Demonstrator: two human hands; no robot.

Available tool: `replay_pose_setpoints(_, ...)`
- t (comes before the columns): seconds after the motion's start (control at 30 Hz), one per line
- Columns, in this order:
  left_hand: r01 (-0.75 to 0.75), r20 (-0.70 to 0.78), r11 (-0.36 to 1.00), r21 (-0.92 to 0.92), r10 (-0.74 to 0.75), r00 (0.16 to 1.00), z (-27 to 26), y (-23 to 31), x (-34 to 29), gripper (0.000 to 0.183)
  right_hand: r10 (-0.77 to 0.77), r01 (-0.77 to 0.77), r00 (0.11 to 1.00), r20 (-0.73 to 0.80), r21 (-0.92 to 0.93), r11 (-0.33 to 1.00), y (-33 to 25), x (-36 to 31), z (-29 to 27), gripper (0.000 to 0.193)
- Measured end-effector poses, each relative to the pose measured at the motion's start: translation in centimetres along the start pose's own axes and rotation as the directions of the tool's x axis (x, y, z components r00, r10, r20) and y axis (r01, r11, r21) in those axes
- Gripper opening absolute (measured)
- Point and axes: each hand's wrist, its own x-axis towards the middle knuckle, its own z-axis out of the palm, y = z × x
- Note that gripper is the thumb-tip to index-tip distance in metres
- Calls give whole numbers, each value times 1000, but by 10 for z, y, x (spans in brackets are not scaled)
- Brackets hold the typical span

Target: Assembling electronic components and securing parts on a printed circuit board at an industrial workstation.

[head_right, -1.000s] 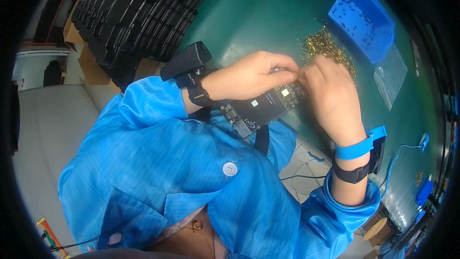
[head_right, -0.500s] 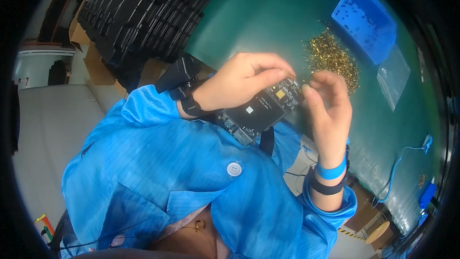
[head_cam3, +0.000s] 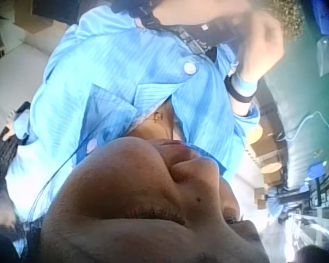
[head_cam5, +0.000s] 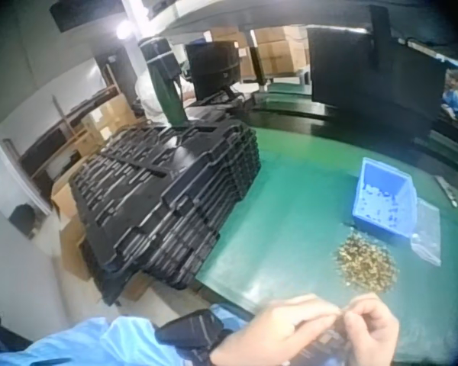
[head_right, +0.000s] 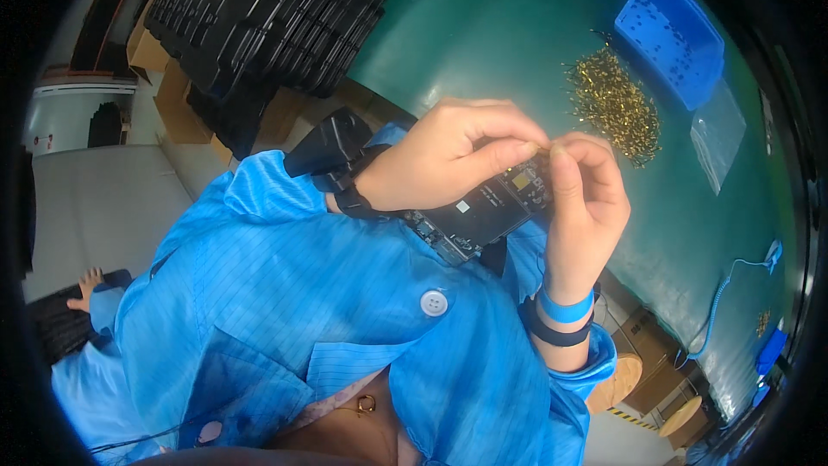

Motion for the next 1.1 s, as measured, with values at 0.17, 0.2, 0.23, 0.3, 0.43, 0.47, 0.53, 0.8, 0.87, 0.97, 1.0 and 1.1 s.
replay_pose_setpoints(0.17,74,-72,990,-124,-83,994,-11,1,-11,24,26,-11,986,165,-91,996,-11,6,-7,4)
replay_pose_setpoints(0.2,79,-69,989,-122,-87,994,-14,5,-11,24,29,-15,986,163,-87,996,-12,7,-6,4)
replay_pose_setpoints(0.23,185,-4,977,-106,-187,982,-15,13,-8,24,30,-6,979,201,-119,993,-14,9,-10,4)
replay_pose_setpoints(0.3,290,55,953,-90,-286,957,-12,14,-2,25,36,2,969,243,-155,988,-22,13,-16,5)
replay_pose_setpoints(0.43,255,188,960,-114,-231,955,-20,8,3,24,112,-66,950,292,-164,984,-29,15,-15,5)
replay_pose_setpoints(0.47,278,238,950,-142,-239,941,-21,8,3,24,110,-58,944,310,-174,983,-29,14,-16,5)
replay_pose_setpoints(0.53,286,263,952,-105,-251,932,-20,11,-3,21,158,-117,936,314,-145,982,-31,8,-16,5)
replay_pose_setpoints(0.8,293,347,950,-108,-240,907,-15,7,-5,20,174,-149,945,277,-110,983,-28,3,-17,4)
replay_pose_setpoints(0.87,302,368,949,-91,-249,896,-15,6,-7,19,180,-149,948,264,-132,980,-26,3,-19,3)
replay_pose_setpoints(0.97,317,378,946,-62,-271,885,-15,8,-8,18,194,-156,946,261,-159,975,-26,2,-17,3)
replay_pose_setpoints(1.0,323,364,945,-50,-284,887,-15,9,-8,17,195,-158,946,259,-159,975,-26,1,-18,3)
replay_pose_setpoints(1.1,259,348,964,-55,-225,910,-13,5,-9,17,182,-142,944,273,-161,977,-29,4,-16,2)
